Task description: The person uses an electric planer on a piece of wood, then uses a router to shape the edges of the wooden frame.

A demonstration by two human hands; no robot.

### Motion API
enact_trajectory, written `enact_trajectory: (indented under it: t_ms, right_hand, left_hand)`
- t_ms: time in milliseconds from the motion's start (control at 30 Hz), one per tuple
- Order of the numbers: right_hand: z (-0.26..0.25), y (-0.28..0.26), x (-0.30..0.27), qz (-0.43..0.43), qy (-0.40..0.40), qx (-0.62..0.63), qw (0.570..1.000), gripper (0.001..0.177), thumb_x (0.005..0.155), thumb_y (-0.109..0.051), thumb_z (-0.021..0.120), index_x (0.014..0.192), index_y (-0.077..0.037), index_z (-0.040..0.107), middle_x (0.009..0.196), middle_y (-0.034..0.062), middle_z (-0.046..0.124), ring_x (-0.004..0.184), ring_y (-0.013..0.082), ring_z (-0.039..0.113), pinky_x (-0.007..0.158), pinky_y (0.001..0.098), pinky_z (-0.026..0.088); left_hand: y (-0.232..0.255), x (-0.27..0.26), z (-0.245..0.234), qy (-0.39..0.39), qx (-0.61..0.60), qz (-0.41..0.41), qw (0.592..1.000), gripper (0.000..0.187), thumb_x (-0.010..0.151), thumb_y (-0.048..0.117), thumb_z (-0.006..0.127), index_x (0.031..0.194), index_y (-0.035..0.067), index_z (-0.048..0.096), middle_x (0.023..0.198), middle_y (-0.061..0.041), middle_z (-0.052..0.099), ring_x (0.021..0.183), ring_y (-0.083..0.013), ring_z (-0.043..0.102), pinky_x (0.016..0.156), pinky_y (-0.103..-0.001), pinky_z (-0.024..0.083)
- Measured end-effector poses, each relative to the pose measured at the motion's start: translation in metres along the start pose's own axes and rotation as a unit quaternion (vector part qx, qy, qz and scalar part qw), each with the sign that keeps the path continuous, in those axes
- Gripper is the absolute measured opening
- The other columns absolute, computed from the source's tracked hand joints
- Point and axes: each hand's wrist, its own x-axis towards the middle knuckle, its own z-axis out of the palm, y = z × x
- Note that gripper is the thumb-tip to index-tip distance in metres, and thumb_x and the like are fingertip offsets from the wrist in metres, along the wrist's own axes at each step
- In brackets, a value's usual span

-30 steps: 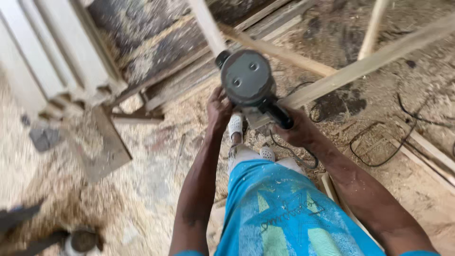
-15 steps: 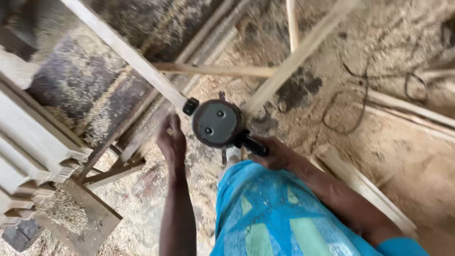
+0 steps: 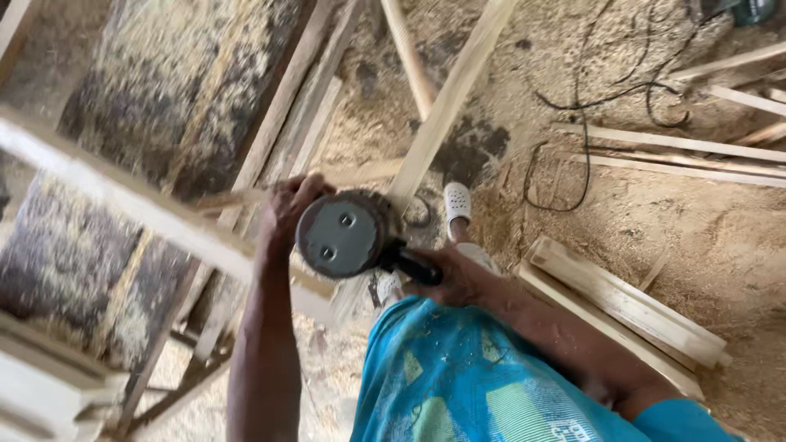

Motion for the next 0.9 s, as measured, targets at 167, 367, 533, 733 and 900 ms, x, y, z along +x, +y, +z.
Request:
enact_trajectory:
  t_ms: [167,367,533,733,900]
  right_hand:
    - [-0.05,0.0,0.015,0.025,-0.028,-0.054,0.998,0.044,0.082,-0.029,0.087,0.118,-0.011,0.071,0.076,0.0109,0.073,0.067,0.0237,0.07,0.061,0.0381,0.055]
    - [-0.132,0.001,0.042,0.001,0.025,-0.04,0.999,0.049,0.075,-0.037,0.092,0.11,-0.009,0.071,0.079,0.0113,0.073,0.069,0.0281,0.072,0.064,0.039,0.057]
    - [-0.192,0.015,0.073,0.005,0.109,-0.062,0.992,0.046,0.071,-0.038,0.094,0.101,-0.01,0.073,0.083,0.0109,0.073,0.071,0.0263,0.072,0.064,0.0368,0.058]
    - [-0.263,0.025,0.101,0.049,0.133,-0.064,0.988,0.048,0.072,-0.037,0.094,0.108,-0.012,0.073,0.084,0.0089,0.075,0.07,0.0205,0.073,0.063,0.0354,0.06]
    - [-0.325,0.046,0.123,0.018,0.156,-0.061,0.986,0.038,0.082,-0.035,0.087,0.11,-0.012,0.074,0.085,0.004,0.077,0.071,0.0175,0.073,0.064,0.0327,0.062]
  left_hand:
    - [0.023,0.036,0.011,-0.039,0.223,0.131,0.965,0.044,0.104,0.04,0.053,0.102,0.002,0.075,0.083,-0.008,0.073,0.071,-0.0133,0.07,0.055,-0.03,0.056]
    - [0.072,0.11,0.045,0.01,0.017,-0.181,0.983,0.047,0.093,0.05,0.06,0.093,0.007,0.08,0.076,-0.007,0.077,0.063,-0.0158,0.071,0.05,-0.032,0.055]
    - [0.082,0.188,0.075,0.007,-0.077,-0.105,0.991,0.05,0.095,0.05,0.067,0.09,0.001,0.077,0.08,-0.008,0.077,0.067,-0.0145,0.072,0.055,-0.03,0.058]
    - [0.076,0.284,0.106,-0.013,0.129,0.125,0.984,0.048,0.106,0.05,0.061,0.106,0.005,0.078,0.086,-0.007,0.075,0.076,-0.0149,0.073,0.059,-0.03,0.059]
    - [0.097,0.348,0.132,-0.009,-0.047,-0.082,0.995,0.038,0.1,0.045,0.061,0.095,0.011,0.076,0.076,-0.004,0.075,0.059,-0.0118,0.069,0.048,-0.028,0.059]
